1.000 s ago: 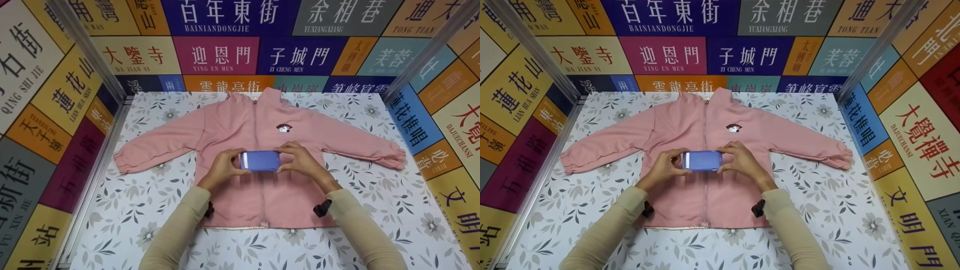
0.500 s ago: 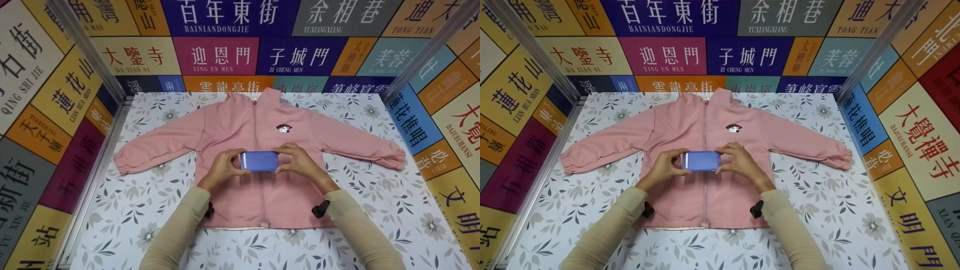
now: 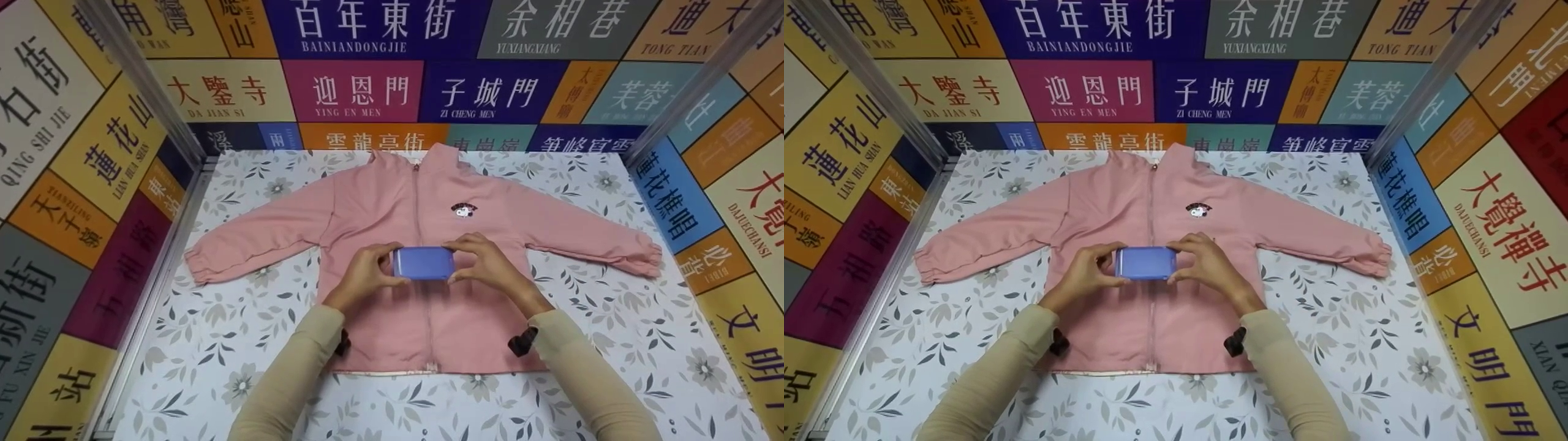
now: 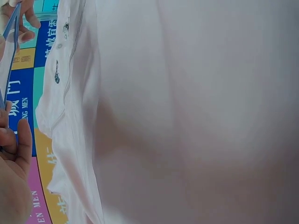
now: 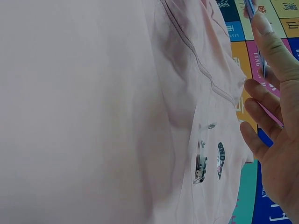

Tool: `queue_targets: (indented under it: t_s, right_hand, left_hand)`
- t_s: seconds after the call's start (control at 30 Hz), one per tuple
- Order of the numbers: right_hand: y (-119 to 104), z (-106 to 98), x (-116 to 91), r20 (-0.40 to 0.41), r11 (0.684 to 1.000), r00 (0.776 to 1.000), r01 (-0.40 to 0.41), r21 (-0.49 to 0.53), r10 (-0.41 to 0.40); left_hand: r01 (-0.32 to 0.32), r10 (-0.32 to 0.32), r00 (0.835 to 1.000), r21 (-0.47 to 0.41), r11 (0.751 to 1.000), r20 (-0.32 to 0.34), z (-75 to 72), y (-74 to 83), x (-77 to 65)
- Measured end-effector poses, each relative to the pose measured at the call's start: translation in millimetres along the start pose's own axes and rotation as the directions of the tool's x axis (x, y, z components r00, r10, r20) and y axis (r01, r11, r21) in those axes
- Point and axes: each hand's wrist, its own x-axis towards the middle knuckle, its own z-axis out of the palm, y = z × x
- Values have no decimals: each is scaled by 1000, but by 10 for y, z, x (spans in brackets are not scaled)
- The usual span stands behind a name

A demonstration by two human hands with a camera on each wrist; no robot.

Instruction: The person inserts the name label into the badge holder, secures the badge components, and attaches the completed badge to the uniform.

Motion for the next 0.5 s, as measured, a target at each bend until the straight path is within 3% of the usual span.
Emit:
queue_targets:
  t_s: [0.5]
  right_hand:
    - [22,22,8,10,1000,1000,2,9,-3]
  left_hand:
    - [-14,14,1000,-8,1000,9,5,-11,9]
